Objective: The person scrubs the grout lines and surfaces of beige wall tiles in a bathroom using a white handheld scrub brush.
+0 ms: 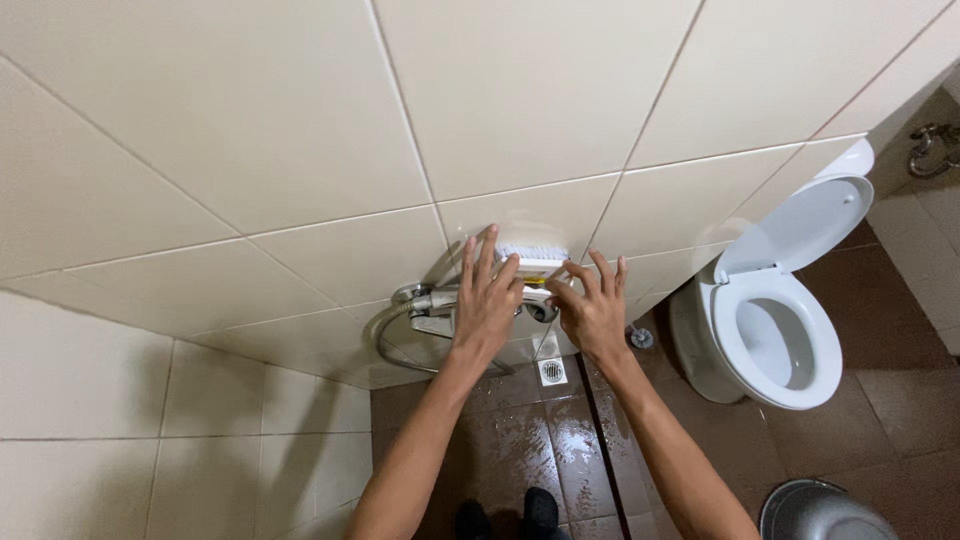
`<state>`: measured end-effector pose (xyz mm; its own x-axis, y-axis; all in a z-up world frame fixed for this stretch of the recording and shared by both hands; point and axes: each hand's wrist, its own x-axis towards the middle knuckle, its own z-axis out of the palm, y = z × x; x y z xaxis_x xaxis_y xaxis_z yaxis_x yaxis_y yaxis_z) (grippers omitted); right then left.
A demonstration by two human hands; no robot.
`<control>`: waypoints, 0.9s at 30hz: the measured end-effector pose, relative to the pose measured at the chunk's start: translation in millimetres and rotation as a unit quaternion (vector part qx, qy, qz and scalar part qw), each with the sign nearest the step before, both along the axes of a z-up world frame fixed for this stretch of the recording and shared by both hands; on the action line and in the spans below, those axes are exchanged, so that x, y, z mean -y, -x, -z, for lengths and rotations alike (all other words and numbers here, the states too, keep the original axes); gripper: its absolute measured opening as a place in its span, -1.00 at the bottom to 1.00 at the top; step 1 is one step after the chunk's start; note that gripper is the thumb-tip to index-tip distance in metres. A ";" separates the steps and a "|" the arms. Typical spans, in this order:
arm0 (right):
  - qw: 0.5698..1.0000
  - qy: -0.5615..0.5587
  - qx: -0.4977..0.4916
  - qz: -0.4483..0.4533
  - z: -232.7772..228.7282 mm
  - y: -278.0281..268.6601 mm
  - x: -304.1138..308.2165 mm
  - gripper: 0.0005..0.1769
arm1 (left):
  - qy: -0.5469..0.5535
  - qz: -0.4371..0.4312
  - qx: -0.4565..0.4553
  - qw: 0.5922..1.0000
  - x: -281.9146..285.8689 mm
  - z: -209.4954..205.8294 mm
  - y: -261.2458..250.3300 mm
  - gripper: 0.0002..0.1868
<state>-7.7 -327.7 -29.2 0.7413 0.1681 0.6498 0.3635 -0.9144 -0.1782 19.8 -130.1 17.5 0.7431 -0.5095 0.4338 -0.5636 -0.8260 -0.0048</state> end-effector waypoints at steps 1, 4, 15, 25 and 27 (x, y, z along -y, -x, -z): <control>1.000 0.010 0.002 -0.008 0.1 -1.9 -3.8 -0.76 | 0.024 -0.014 0.036 0.999 -6.0 1.2 0.5 -0.83; 0.999 0.031 0.010 -0.034 -0.8 -10.6 -17.2 -0.76 | 0.080 -0.036 0.076 0.993 -28.4 -0.6 3.4 -0.80; 0.983 0.093 0.033 -0.154 -10.6 -29.0 -89.9 -0.66 | 0.128 -0.071 0.033 0.989 -125.6 12.0 19.5 -0.82; 0.964 0.143 -0.045 -0.221 -56.0 -37.9 -144.4 -0.69 | 0.168 -0.114 0.014 0.979 -177.9 34.1 26.6 -0.84; 0.964 0.141 -0.046 -0.220 -57.6 -36.7 -147.7 -0.72 | 0.170 -0.110 0.012 0.979 -178.4 39.7 25.3 -0.85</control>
